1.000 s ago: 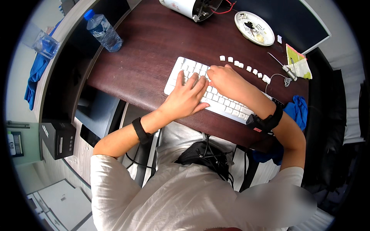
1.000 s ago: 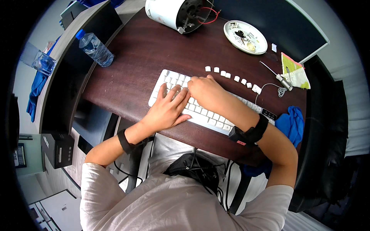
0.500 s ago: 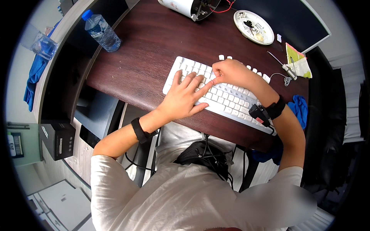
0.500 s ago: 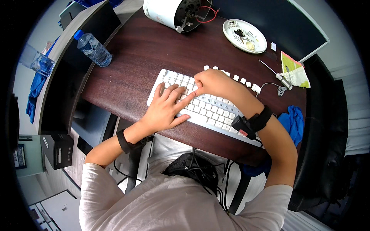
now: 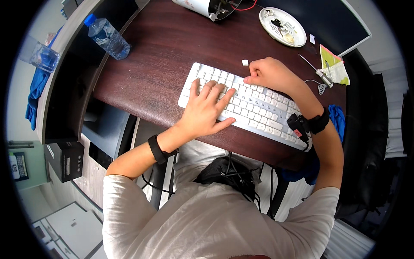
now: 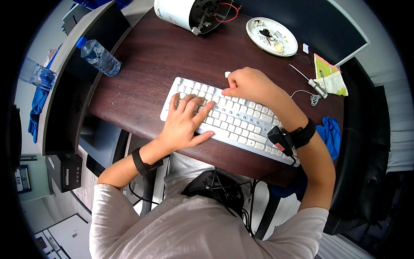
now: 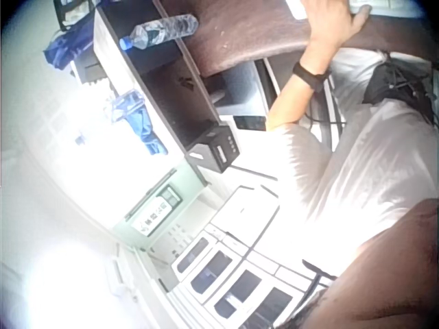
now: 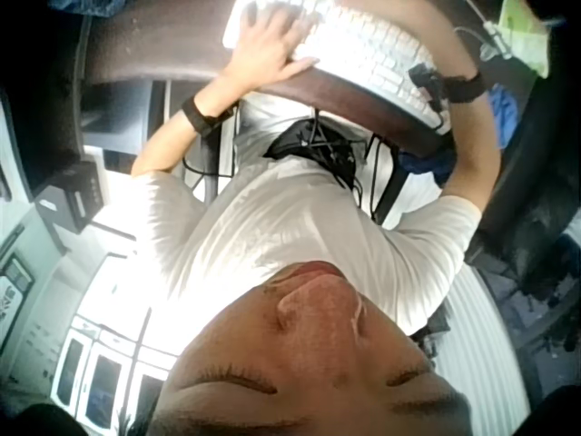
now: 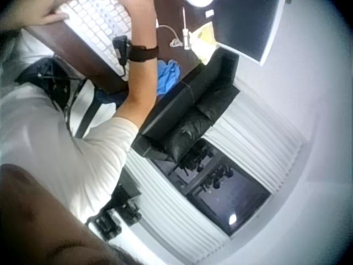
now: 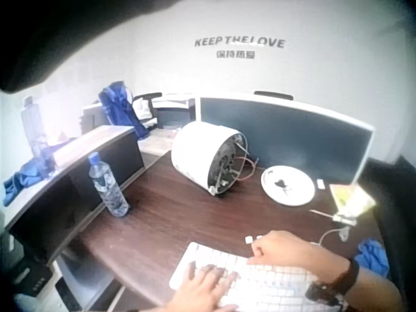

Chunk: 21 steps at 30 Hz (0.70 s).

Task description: The person is assembling a white computer keyboard by hand. They pick up individual white keycaps from a row on the desk and press them into the corresponding slots on the keyboard base. The person works methodically across the keyboard, occasionally using a screwdriver to assist with placement.

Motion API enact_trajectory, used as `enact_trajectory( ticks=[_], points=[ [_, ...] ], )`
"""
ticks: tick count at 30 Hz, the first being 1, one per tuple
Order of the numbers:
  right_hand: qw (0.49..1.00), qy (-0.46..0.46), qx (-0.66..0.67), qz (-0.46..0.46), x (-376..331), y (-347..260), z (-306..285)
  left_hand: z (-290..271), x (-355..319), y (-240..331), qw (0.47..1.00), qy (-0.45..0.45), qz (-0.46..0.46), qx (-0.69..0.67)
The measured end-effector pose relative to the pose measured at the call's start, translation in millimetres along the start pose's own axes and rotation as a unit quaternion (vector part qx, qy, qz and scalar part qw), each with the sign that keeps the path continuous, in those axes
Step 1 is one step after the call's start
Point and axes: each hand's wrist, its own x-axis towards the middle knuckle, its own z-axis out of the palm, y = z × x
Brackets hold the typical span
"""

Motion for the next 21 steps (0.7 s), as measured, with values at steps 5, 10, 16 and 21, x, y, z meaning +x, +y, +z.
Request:
enact_trajectory(
  ticks=[5,10,16,21],
  points=[
    [0.998,0.048,-0.032,0.009,2.3,-3.8,-8.7,0.1,-0.6,-0.2,1.000,-0.008,0.014,0.024],
    [0.987,0.130,-0.094,-0.033,15.8,17.6,-9.2,-0.6,-1.2,-0.7,1.000,0.002,-0.006,0.002],
    [0.968,0.116,-0.213,-0.072,32.5,29.4,8.1,0.2,-5.2,-1.7,0.999,0.023,-0.025,-0.020],
    [0.960,0.100,-0.253,-0.063,44.6,34.5,24.9,-1.0,-5.1,-1.3,0.999,0.028,-0.027,-0.028]
  ],
)
